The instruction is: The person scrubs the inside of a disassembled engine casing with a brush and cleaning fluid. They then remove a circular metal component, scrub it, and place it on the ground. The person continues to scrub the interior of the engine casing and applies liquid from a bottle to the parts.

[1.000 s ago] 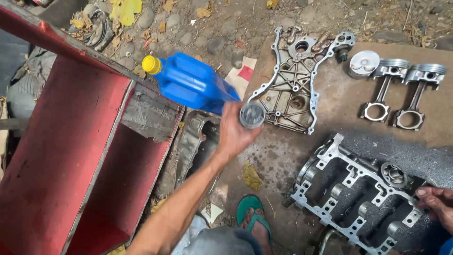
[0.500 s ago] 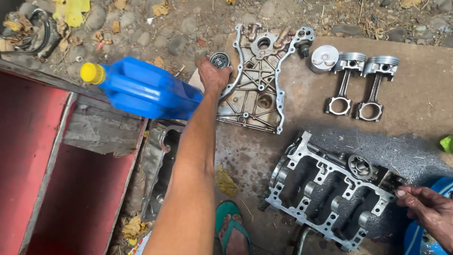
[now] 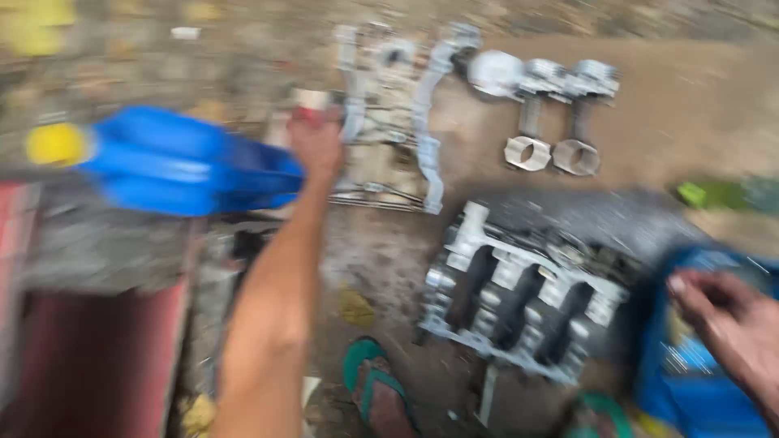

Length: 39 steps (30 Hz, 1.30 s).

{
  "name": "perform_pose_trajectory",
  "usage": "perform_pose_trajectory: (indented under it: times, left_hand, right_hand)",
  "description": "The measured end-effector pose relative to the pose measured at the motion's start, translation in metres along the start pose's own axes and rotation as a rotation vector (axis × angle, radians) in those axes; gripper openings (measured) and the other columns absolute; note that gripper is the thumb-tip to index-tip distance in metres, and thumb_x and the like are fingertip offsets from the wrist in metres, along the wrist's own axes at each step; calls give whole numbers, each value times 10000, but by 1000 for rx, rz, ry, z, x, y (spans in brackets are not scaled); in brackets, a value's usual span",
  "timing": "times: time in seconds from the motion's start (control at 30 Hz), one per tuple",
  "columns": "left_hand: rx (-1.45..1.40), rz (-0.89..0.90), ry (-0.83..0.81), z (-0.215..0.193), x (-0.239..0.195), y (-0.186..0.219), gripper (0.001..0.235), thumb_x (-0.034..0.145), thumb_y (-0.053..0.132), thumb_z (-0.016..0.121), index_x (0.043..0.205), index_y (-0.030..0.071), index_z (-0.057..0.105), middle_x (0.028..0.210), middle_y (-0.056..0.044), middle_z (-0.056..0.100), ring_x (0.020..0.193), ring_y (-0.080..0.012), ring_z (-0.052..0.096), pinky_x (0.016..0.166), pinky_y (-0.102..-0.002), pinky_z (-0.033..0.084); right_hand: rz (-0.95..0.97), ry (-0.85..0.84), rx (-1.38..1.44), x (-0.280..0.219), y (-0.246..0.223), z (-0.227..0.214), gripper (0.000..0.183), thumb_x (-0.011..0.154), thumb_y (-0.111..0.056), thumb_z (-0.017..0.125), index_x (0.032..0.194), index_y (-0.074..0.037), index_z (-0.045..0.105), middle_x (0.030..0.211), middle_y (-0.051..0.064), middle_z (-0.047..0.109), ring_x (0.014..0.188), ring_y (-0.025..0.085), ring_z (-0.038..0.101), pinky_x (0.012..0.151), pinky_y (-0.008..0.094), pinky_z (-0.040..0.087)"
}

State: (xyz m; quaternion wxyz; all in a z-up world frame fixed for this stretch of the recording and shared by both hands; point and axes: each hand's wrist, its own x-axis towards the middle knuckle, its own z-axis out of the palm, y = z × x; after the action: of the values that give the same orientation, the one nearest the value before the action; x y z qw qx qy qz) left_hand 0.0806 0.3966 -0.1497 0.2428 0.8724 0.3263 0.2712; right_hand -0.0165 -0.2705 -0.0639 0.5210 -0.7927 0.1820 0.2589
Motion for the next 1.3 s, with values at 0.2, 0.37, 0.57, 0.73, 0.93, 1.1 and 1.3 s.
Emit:
perform_pose_trajectory:
  times: [0.2,0.37,0.57,0.73,0.93,1.1,1.3]
  left_hand:
    - [-301,157,-286,-111,-159,199,515,834,27,756,1301,-5,542,1031,-81,655,790,-171,656,741,-303,546]
    - [-182,-93,-573,-136,-255,211,661,785,216,799,1339,-25,531,1107,-143,629,945,-253,638,826,-364,543]
    - [11,-145,-789,-118,-272,165,669,689,369,881,1161,-47,655,1032,-170,691,884,-289,680,817,-373,559]
    - [161,-297,-937,-117,-254,184,850,624,381,920,1290,16,538,1039,-142,668,918,-288,675,837,-393,557]
    - [41,-675,-1080,-115,-248,191,421,758,19,861,1121,20,649,785,-113,728,549,-194,597,535,-311,521]
    - [-399,-751,-1033,-121,-263,169,340,726,-199,596,1024,-43,644,652,-132,625,467,-202,557,446,-298,450]
    - [-175,-481,-1002,-182,-256,263,414,658,-87,652,1049,25,725,817,-90,782,645,-198,648,622,-300,525]
  right_hand:
    - [-33,436,-356,-47,48,-50,323,1104,-165,734,1251,122,717,990,230,717,798,305,652,701,397,522]
    - [-168,595,-322,-67,70,-50,247,1061,-98,732,1196,107,711,874,176,662,711,256,581,651,372,483]
    - [-459,660,-543,-77,57,-61,189,954,24,727,1131,85,699,939,183,637,752,278,609,678,381,504]
    - [-256,403,-542,-92,44,-60,218,935,-50,655,1123,55,684,855,179,734,575,252,662,503,356,574]
    - [-312,728,-802,-92,63,-82,437,954,-268,776,1256,35,687,1048,151,599,972,316,600,782,416,538]
    - [278,182,-615,-71,78,-102,817,824,-219,717,1535,33,405,1251,351,655,1070,517,684,902,558,563]
    - [346,298,-480,-84,59,-51,721,824,-202,659,1461,78,472,1079,378,697,928,544,697,825,580,569]
